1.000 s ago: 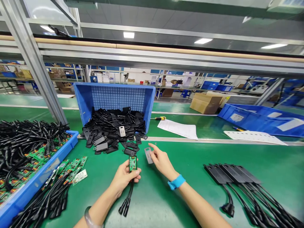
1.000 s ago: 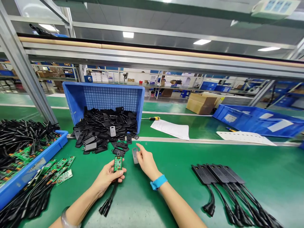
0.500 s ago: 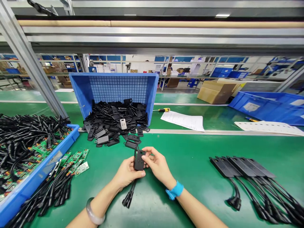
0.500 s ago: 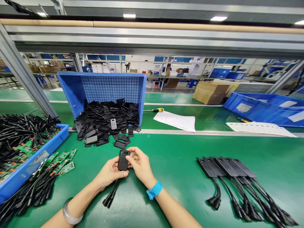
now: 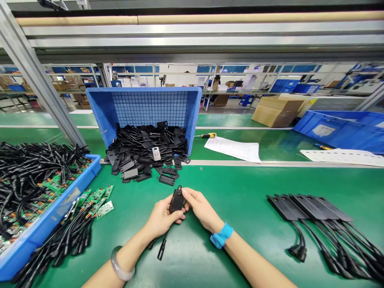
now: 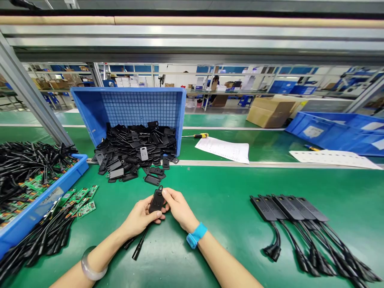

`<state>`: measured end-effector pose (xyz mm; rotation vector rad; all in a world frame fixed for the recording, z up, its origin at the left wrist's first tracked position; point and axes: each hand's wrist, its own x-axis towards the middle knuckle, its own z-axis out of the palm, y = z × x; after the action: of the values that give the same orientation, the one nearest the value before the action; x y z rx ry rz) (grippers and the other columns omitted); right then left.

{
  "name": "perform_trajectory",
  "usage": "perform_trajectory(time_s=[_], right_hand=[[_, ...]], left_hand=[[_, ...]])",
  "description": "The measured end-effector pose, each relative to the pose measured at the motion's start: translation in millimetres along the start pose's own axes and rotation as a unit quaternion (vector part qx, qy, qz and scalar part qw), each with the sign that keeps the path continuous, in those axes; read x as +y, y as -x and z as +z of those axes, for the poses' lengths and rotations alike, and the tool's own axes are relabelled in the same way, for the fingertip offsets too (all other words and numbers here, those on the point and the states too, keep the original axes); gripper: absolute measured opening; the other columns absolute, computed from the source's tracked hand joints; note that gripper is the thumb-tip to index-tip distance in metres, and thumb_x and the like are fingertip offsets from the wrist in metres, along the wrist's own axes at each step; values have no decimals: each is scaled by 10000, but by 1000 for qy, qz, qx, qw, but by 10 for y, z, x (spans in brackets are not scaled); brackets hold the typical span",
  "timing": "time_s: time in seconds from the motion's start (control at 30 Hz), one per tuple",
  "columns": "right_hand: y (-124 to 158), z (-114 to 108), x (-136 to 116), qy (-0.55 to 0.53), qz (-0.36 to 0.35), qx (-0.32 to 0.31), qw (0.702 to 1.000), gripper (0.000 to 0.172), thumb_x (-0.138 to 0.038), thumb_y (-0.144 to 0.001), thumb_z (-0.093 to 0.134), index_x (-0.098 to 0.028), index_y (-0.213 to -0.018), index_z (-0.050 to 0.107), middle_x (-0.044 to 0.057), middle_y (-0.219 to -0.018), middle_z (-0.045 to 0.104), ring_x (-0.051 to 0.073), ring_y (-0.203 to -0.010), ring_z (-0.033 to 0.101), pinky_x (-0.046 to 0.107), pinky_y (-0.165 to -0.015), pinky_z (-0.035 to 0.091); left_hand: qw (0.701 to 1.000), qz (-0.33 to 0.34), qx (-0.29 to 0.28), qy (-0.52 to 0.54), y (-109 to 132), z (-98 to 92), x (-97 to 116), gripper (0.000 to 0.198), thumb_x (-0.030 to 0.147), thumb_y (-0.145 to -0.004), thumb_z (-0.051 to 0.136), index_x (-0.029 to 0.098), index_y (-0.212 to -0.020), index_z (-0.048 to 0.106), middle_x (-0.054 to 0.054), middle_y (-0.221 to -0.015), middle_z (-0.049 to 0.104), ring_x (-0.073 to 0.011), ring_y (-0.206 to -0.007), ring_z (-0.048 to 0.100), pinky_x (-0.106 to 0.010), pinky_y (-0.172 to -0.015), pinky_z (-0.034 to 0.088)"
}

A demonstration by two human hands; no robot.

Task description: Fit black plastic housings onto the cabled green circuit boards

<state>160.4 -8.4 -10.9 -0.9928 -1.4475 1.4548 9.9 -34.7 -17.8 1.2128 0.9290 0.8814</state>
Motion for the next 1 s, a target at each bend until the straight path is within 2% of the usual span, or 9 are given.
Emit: perform_trajectory(time_s=[0.17,0.3,0.37,0.47,0.63,0.73,0.8,0.9,1.0], right_hand=[[-22,-10,74,54,-2,31,998,469,-615,-850,450,-169,-766,566,-19,-613,458,118,-523,400,235,-491,345],[11,59,159,231,-98,75,965,510,-513,-862,460,-164,-1232,503,94,-985,570,227,-852,544,369,-770,483],[29,79,184,326,-153,66,931,583,-431,-868,481,-176,-1377,356,124,-1143,524,262,-1022,515,425,-904,452],[9,-26,203,448,-176,55,875,530,-278,-903,391,-157,-1412,301,145,-1144,514,265,-1049,517,423,-924,456],[-93,-486,228,690,-98,121,706,444,-91,-852,369,-22,-1279,469,225,-946,575,314,-842,578,442,-737,502],[-92,-646,236,757,-67,157,630,441,-19,-830,357,-10,-1246,504,254,-931,582,320,-781,598,419,-625,499],[-68,-642,236,769,-103,180,605,398,-41,-842,394,-33,-1213,539,280,-1059,558,340,-868,592,417,-643,501],[-33,-534,239,751,-191,169,609,329,-132,-874,449,-73,-1173,575,249,-1162,539,333,-978,560,415,-733,504],[-9,-412,261,718,-239,134,640,308,-176,-882,464,-109,-1152,595,197,-1131,571,306,-973,566,399,-761,504]], left_hand=[[1000,-18,11,9,-18,20,-2,477,393,-675,737,125,-1037,581,-99,-865,651,-181,-672,654,-273,-600,528],[996,13,-1,92,-28,44,-4,818,312,-612,795,174,-1327,424,-91,-946,651,-188,-799,650,-289,-743,514],[992,25,-24,125,-23,37,-31,1039,244,-585,807,204,-1445,225,-78,-954,645,-181,-840,640,-277,-775,494],[994,16,-30,102,-11,3,-91,1158,180,-581,776,222,-1479,47,-125,-1094,604,-188,-908,619,-235,-686,478],[994,52,63,-70,-6,-62,-81,897,134,-644,681,183,-1438,267,-169,-1221,550,-207,-934,598,-249,-655,491],[961,79,124,-235,-6,-130,37,688,128,-733,596,174,-1380,366,-129,-1151,598,-182,-863,611,-245,-653,510],[935,78,151,-312,14,-225,168,609,116,-754,571,181,-1338,412,-117,-1151,600,-176,-858,619,-244,-659,525],[884,45,188,-424,141,-461,436,504,104,-750,587,195,-1239,509,-106,-1161,601,-202,-942,613,-292,-779,527],[777,-35,264,-571,404,-767,705,381,51,-779,510,163,-1140,566,-156,-1135,601,-282,-1064,571,-435,-932,447]])
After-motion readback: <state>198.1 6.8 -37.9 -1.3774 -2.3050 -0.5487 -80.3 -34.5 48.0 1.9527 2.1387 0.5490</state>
